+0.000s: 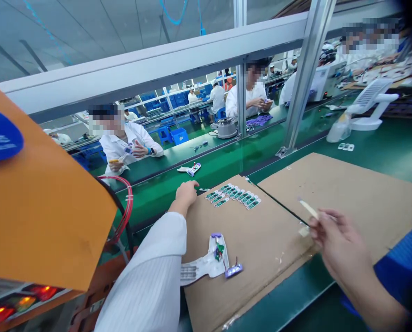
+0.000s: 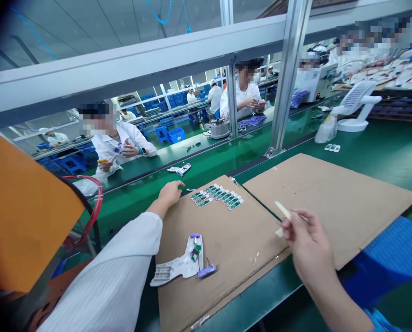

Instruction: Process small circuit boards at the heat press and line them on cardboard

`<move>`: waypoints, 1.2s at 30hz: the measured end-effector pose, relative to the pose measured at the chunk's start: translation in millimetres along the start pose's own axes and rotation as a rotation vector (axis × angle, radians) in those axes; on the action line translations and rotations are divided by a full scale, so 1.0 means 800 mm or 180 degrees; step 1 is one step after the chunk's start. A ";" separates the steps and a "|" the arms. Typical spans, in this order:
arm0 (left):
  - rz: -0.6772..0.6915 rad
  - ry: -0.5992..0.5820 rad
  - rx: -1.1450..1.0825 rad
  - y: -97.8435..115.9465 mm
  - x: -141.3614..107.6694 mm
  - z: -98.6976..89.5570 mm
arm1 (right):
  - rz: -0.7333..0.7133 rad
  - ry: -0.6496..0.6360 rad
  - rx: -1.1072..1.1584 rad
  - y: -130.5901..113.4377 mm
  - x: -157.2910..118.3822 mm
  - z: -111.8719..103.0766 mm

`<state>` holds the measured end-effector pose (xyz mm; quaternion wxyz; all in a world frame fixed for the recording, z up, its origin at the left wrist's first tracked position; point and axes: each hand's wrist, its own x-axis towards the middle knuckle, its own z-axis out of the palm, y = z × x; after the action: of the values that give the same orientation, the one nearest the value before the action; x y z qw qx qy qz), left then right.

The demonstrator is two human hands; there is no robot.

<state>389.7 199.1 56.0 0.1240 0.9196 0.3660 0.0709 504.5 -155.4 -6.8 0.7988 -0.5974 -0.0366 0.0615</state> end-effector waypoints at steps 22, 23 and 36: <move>0.1041 -0.0927 0.0623 -0.020 0.062 0.024 | -0.1352 -0.0630 -0.2523 0.037 0.008 -0.034; 0.0983 -0.0949 0.0565 -0.021 0.063 0.027 | -0.1334 -0.0702 -0.2605 0.038 0.009 -0.034; -0.1425 0.1098 -0.1479 -0.009 -0.011 0.000 | -0.2019 -0.0736 -0.3588 0.047 0.013 -0.025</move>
<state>378.7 198.3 53.6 0.2785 0.7385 0.5479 0.2773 515.3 -162.8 -48.7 0.3337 -0.8741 -0.3232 -0.1418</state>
